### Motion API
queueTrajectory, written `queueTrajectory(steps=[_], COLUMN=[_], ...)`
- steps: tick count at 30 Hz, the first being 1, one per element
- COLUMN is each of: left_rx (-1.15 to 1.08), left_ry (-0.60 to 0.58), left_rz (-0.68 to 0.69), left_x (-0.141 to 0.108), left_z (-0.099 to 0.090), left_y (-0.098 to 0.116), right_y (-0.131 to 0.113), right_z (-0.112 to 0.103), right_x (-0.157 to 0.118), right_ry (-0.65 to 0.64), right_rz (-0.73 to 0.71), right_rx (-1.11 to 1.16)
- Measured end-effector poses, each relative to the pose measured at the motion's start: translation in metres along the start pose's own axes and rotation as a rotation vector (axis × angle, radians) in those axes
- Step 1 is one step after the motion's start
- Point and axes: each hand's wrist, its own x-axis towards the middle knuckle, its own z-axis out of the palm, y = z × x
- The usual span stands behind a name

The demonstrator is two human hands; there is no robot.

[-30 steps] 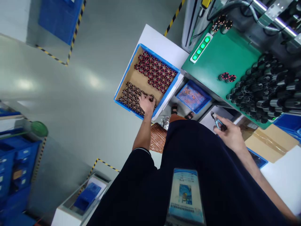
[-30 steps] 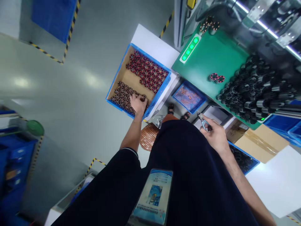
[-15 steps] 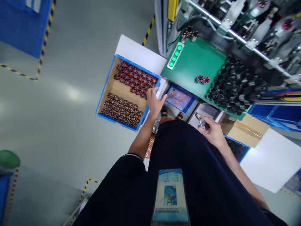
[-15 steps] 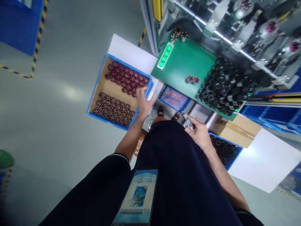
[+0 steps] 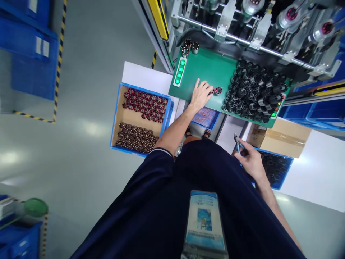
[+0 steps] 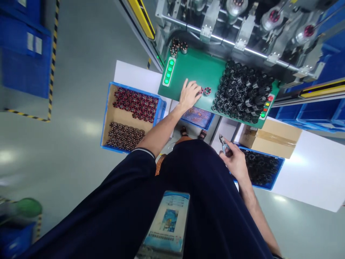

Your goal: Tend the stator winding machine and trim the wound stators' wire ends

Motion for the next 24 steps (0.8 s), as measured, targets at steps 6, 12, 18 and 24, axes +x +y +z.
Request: queueTrajectory(steps=[6, 12, 18, 24], left_rx=[-0.219, -0.378, -0.305, -0.245], left_ry=[0.274, 0.394, 0.608, 0.64], left_rz=[-0.091, 0.18, 0.316, 0.311], left_x=[-0.057, -0.164, -0.195, -0.205], left_z=[-0.026, -0.104, -0.146, -0.149], left_y=[0.056, 0.155, 0.194, 0.2], right_y=[-0.021, -0.086, -0.124, -0.129], right_z=[-0.006, -0.039, -0.063, -0.064], right_x=[-0.007, -0.023, -0.029, -0.025], right_ry=[0.006, -0.002, -0.117, -0.154], right_rz=[-0.096, -0.363, -0.518, -0.563], right_rx=[0.066, 0.176, 0.233, 0.222])
